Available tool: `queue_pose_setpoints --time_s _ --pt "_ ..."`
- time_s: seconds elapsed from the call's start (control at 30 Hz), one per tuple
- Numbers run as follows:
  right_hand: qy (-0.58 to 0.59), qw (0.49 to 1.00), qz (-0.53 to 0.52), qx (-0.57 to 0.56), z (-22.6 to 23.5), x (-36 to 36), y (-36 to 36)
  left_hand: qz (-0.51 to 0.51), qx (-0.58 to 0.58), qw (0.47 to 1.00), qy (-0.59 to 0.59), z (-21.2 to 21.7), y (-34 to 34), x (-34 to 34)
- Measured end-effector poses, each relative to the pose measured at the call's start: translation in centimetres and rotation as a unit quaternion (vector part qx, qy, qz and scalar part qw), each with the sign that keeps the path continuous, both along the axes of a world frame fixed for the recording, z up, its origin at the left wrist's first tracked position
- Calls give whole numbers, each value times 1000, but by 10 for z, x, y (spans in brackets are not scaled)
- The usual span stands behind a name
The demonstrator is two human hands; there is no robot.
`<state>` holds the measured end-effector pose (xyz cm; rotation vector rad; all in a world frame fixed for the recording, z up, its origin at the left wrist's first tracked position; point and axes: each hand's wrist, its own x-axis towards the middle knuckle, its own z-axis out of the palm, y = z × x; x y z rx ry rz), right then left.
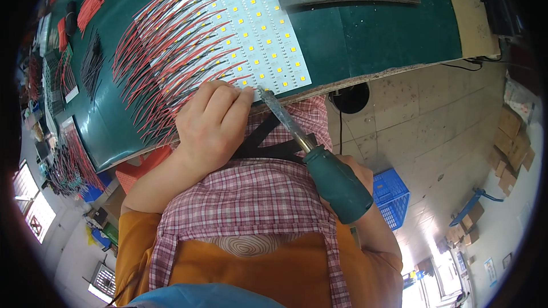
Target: The person is soldering colored wires onto LED panels at a workbench.
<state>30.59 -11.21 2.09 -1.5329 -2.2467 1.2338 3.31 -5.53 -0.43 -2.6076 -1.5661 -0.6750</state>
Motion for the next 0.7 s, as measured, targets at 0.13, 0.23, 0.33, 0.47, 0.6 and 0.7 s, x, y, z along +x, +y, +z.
queue_pose_setpoints --time_s 0.13,0.23,0.33,0.47,0.6,0.7 --pt "-1 998 -35 -43 -8 2 -8 1 6 1000 -3 -1 1 3" --pt "43 999 -29 12 -2 0 -3 4 12 1000 -18 0 3 4" --pt "56 991 -40 -110 7 4 0 6 12 1000 -16 0 2 5" --pt "43 995 -54 -69 3 8 -2 12 14 1000 -7 2 2 5" --pt "190 955 -176 -142 -14 11 -14 14 -10 1000 -9 1 1 3" --pt "275 931 -192 -145 -24 9 -12 18 -28 999 1 4 -1 1"
